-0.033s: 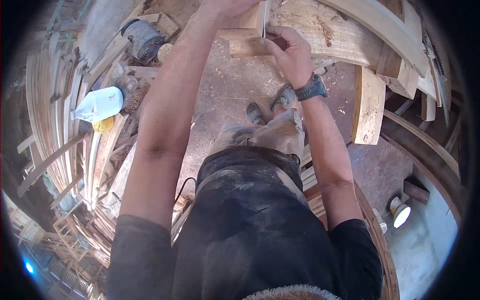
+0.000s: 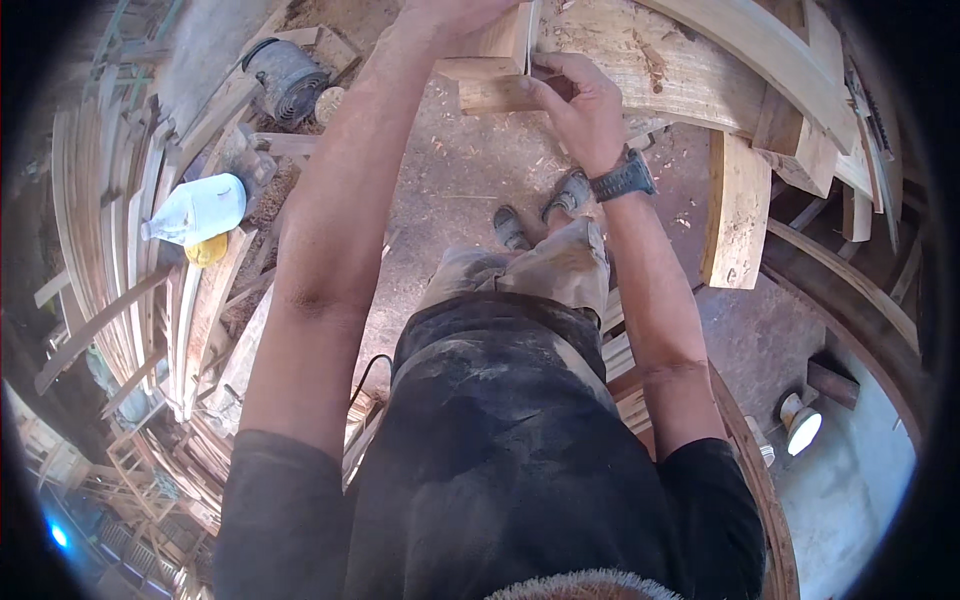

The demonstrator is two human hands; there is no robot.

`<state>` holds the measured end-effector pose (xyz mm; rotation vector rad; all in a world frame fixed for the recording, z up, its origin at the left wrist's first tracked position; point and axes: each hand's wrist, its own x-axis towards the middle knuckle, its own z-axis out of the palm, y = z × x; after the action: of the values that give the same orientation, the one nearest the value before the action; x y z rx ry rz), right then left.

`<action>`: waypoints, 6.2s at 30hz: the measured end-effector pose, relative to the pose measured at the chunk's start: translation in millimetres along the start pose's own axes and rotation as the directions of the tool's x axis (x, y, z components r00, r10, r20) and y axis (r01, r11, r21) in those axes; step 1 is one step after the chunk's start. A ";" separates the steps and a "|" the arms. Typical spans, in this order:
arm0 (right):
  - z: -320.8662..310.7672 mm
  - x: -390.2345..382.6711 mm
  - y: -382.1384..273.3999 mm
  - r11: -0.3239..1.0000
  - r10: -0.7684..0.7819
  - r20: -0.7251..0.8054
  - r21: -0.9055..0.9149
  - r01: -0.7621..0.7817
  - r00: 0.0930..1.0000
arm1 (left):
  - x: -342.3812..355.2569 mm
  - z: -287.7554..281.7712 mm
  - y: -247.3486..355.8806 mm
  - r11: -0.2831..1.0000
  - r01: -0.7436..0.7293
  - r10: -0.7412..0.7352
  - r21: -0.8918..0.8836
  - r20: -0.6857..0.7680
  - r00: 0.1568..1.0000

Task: The person fits together wooden frame pieces by hand, checking the alignment of the mortise and tenon joints and marking a piece with a pencil.

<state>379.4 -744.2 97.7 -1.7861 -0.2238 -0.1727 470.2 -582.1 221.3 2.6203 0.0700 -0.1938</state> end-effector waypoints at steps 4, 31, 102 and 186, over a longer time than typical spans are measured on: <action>-0.6 -1.4 1.3 0.998 -0.017 0.043 -0.053 0.019 0.999 | 1.6 1.3 -2.9 1.000 0.017 -0.016 0.017 -0.024 1.000; 1.9 2.5 -4.6 0.998 -0.053 -0.014 0.037 0.053 0.999 | 22.5 6.6 -31.4 0.984 -0.176 0.177 0.018 -0.132 0.975; 17.3 -3.9 -22.3 1.000 0.003 -0.105 0.030 0.000 0.994 | 27.5 2.0 -48.2 0.940 -0.214 0.207 -0.267 -0.055 0.977; -23.2 1.6 -49.3 0.999 -0.046 0.139 0.006 0.046 0.989 | -7.2 40.2 -94.1 0.556 0.166 0.013 -0.814 0.208 0.978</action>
<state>369.0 -756.0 149.8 -1.7930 -0.3653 -0.0806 450.0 -520.2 142.0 1.6168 0.1667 -0.3453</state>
